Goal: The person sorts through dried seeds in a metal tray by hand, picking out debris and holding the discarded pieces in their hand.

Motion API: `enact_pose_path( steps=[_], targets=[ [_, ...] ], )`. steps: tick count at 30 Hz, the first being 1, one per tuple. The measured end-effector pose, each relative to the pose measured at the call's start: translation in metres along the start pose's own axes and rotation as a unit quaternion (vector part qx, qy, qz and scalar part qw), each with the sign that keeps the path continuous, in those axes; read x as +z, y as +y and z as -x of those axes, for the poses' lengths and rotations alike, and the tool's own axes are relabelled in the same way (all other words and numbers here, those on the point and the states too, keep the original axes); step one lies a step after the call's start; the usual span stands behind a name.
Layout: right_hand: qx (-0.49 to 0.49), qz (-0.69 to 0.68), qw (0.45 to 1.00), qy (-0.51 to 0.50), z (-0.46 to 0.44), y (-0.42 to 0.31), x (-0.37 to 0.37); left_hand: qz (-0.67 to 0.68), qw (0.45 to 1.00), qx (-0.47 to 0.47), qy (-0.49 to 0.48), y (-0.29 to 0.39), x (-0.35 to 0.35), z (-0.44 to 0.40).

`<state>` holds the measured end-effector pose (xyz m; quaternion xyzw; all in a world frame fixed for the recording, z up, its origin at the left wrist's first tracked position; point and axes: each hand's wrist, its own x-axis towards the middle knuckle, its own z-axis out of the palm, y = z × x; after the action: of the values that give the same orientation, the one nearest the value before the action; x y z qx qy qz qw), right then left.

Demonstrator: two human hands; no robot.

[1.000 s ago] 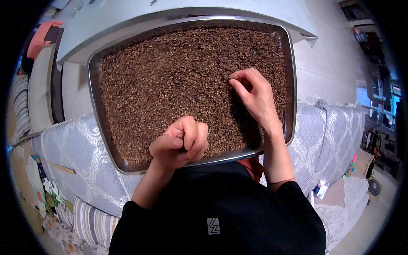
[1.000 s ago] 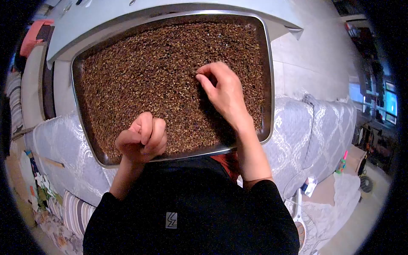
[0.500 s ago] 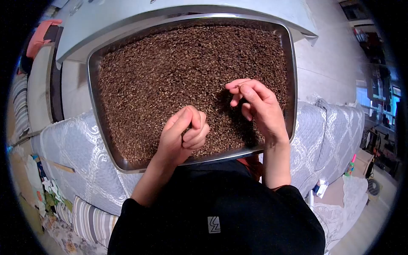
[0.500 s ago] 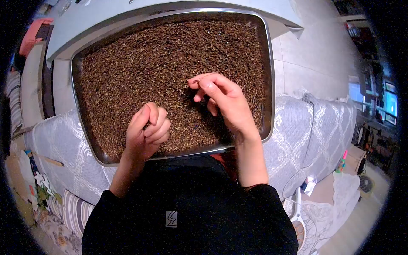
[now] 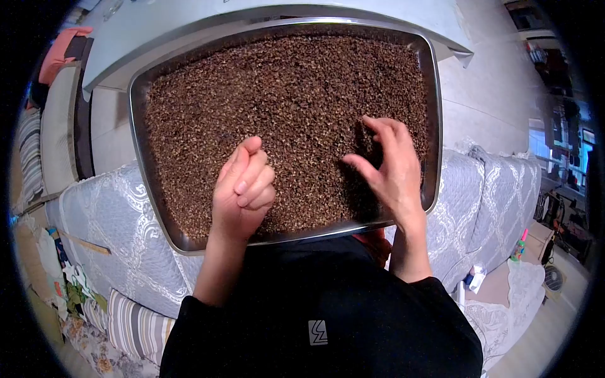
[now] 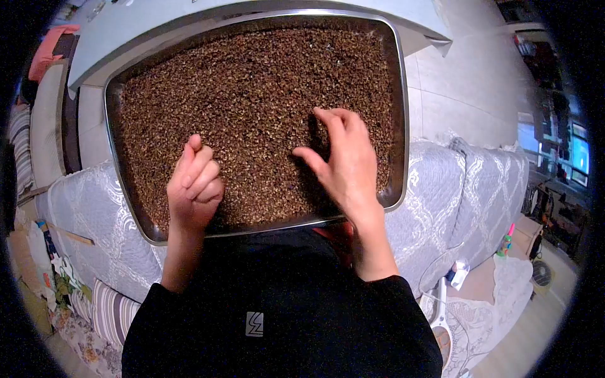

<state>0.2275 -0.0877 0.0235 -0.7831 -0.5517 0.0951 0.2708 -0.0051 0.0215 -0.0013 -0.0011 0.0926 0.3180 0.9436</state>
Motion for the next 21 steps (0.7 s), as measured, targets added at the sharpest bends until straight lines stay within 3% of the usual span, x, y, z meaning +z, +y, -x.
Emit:
enact_pose_path(
  steps=[5,9,12,15,17,20,21],
  targets=[
    [-0.031,-0.044,0.998,-0.044,0.009,-0.022,0.026,0.038,0.999,0.013,-0.006,0.000,-0.002,-0.002],
    [-0.140,-0.077,0.983,-0.087,0.011,-0.040,0.037,0.033,0.999,-0.002,-0.004,-0.005,-0.004,-0.003],
    [-0.192,-0.027,0.975,-0.104,0.012,-0.034,0.042,0.022,1.000,-0.010,-0.009,-0.005,-0.004,-0.001],
    [-0.143,0.042,0.988,-0.031,0.002,-0.009,0.030,0.014,1.000,-0.004,-0.016,-0.002,-0.006,0.004],
    [-0.109,0.004,0.994,0.020,-0.002,0.015,0.025,0.016,1.000,-0.005,-0.011,0.000,-0.008,0.005],
    [-0.005,-0.171,0.983,0.063,-0.001,0.034,0.013,0.021,1.000,-0.010,-0.001,0.000,-0.009,0.005],
    [0.130,-0.327,0.936,0.023,0.001,0.029,0.005,0.025,1.000,-0.011,0.007,-0.001,-0.008,0.005]
  ],
)
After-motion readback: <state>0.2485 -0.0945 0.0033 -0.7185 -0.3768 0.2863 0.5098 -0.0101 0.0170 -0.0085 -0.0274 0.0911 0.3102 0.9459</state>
